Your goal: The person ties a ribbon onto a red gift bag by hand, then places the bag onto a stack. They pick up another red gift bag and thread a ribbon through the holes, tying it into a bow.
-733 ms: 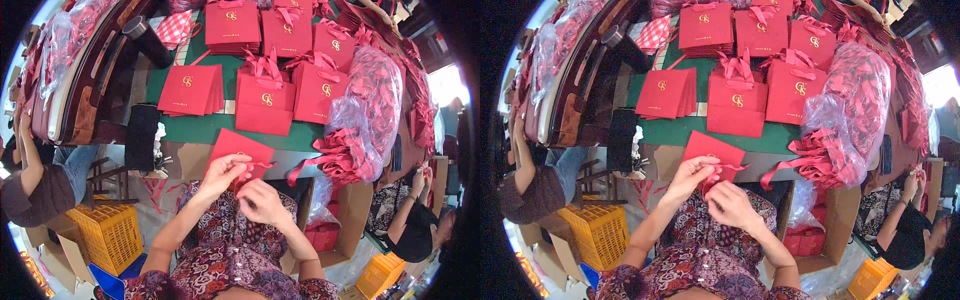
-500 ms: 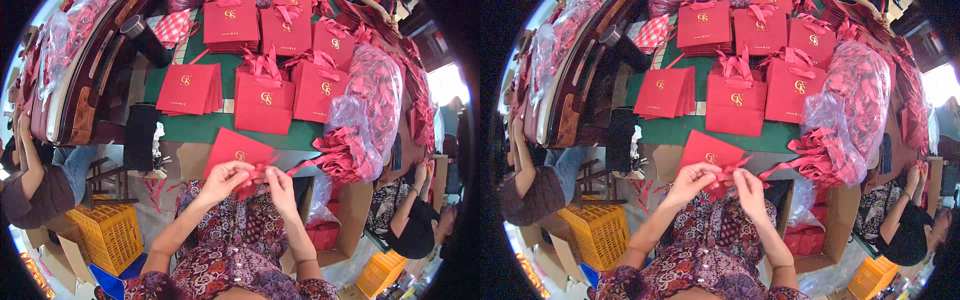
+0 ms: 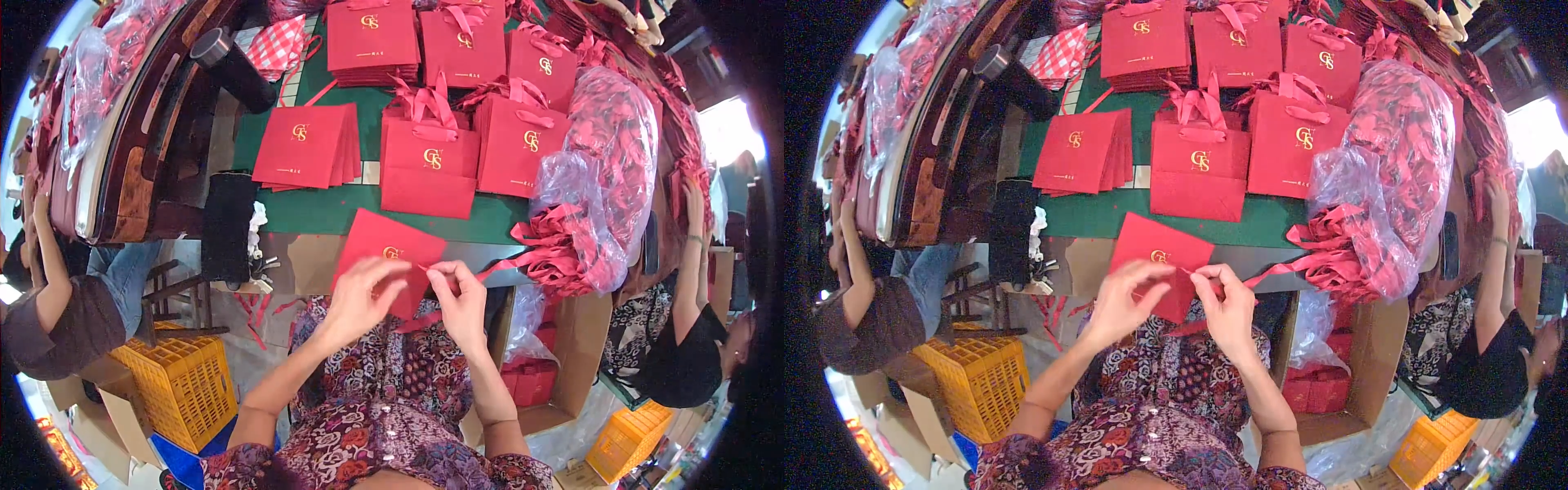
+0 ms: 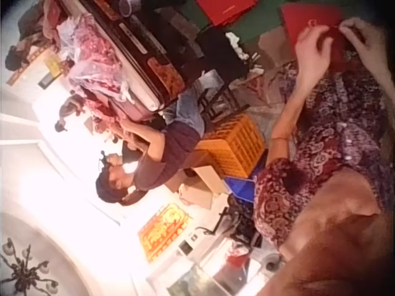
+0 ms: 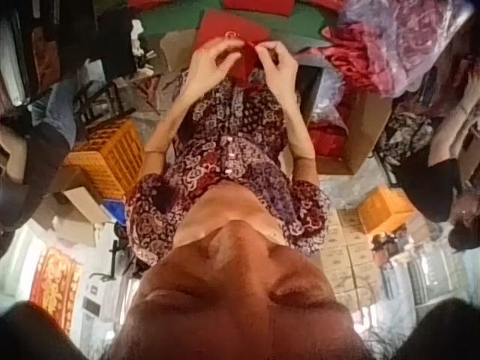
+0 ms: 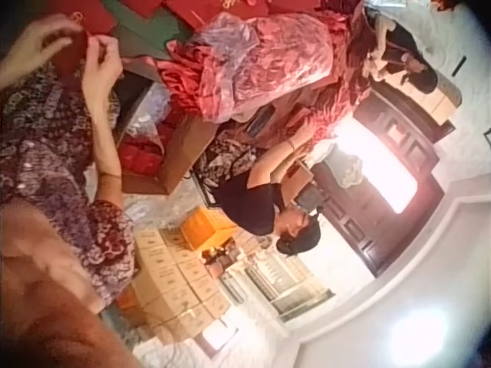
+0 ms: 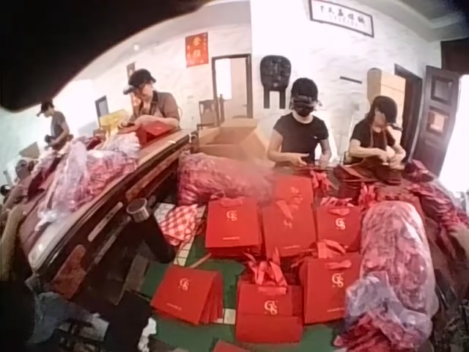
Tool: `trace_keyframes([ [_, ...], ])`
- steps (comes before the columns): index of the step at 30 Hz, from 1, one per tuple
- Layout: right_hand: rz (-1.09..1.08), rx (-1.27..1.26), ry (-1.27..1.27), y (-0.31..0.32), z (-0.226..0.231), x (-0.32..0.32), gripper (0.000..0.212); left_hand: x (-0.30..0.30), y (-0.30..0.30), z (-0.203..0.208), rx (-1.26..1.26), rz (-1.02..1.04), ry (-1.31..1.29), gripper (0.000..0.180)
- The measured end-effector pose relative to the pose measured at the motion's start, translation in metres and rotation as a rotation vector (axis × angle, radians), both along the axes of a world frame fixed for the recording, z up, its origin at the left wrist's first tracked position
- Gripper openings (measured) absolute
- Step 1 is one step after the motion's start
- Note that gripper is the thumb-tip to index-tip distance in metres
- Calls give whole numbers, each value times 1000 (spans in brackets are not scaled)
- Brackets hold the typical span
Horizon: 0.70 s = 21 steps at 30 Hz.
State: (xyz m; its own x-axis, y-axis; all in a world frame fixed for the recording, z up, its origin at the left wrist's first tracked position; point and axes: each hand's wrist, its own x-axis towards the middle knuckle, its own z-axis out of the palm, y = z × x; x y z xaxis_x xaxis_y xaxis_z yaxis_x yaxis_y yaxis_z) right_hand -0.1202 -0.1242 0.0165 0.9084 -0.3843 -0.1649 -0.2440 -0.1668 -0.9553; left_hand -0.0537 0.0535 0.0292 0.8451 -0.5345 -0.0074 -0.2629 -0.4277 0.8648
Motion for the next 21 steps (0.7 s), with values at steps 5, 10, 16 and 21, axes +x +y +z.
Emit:
trace_keyframes([
  [5,7,-256,-91,6,-3,8,15,35,-14,-7,201,-27,-417,46],
  [10,15,-338,-133,6,-11,10,14,41,-15,-21,309,-139,-446,56],
  [16,-25,-293,-137,7,-11,15,13,39,-18,-20,332,-75,-525,58],
  [21,-35,-283,-135,7,-15,20,12,43,-14,-18,330,-125,-465,60],
])
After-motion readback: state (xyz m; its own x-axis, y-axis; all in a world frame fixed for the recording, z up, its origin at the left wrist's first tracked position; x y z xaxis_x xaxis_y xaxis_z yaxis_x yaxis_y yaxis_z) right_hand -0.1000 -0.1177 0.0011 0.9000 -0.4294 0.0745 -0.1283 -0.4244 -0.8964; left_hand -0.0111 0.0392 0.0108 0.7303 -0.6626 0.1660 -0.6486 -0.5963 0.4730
